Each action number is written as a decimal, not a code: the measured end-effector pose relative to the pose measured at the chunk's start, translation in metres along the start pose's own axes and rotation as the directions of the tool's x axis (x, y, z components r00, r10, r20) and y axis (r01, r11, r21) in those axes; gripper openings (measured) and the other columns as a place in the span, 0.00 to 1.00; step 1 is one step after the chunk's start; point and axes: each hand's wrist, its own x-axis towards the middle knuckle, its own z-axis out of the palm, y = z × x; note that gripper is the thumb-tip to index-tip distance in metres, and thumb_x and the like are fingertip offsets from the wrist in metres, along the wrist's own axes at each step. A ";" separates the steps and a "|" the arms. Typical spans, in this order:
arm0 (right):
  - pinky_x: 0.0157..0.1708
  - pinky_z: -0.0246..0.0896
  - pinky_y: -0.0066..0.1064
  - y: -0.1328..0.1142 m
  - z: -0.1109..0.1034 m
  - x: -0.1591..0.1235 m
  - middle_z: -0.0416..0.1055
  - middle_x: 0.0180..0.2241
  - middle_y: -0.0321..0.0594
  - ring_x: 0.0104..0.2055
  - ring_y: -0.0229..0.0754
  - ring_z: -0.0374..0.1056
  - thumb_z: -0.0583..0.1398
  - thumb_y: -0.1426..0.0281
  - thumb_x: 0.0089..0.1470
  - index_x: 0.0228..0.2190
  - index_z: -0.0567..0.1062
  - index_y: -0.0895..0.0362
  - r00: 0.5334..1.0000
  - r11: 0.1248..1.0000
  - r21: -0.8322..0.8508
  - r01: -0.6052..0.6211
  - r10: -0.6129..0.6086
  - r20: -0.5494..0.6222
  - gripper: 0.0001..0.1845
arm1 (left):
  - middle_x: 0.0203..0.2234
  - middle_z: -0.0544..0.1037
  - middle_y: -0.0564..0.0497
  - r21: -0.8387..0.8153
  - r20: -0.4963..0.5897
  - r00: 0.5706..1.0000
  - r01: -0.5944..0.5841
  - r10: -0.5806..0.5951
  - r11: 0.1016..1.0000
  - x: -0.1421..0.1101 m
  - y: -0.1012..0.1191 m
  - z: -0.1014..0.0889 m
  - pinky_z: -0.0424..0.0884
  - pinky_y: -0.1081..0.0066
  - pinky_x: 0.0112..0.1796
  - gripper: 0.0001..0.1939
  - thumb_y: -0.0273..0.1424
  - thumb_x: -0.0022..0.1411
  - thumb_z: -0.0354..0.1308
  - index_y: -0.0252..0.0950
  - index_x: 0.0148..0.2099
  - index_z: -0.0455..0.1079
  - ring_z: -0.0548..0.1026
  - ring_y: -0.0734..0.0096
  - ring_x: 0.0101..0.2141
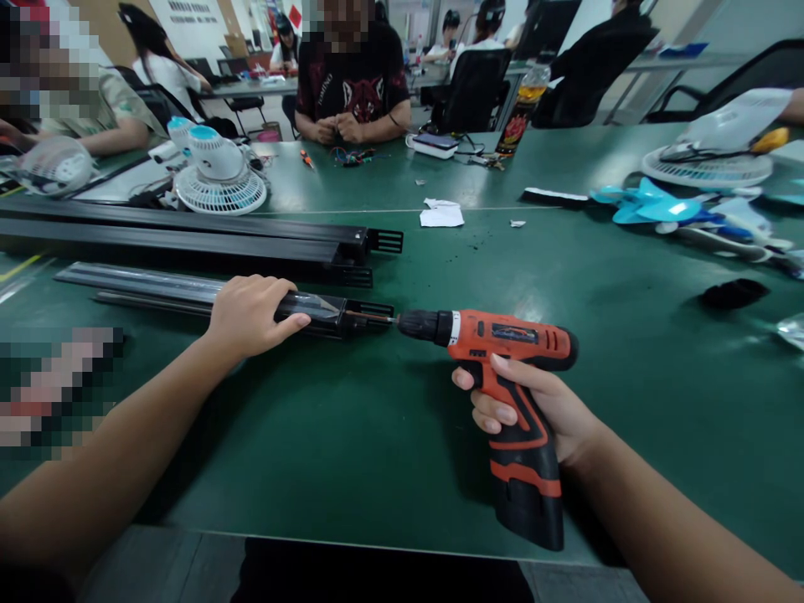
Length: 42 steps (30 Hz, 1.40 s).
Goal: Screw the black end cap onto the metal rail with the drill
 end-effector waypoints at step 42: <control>0.23 0.64 0.26 -0.002 0.003 0.000 0.63 0.17 0.29 0.20 0.35 0.53 0.74 0.56 0.56 0.35 0.83 0.58 1.000 1.000 -0.021 0.020 -0.019 0.022 0.17 | 0.43 0.86 0.39 -0.099 0.052 0.999 0.019 -0.014 0.995 0.002 0.001 -0.007 0.72 0.48 0.47 0.39 0.63 0.71 0.44 0.37 0.53 0.81 0.83 0.42 0.44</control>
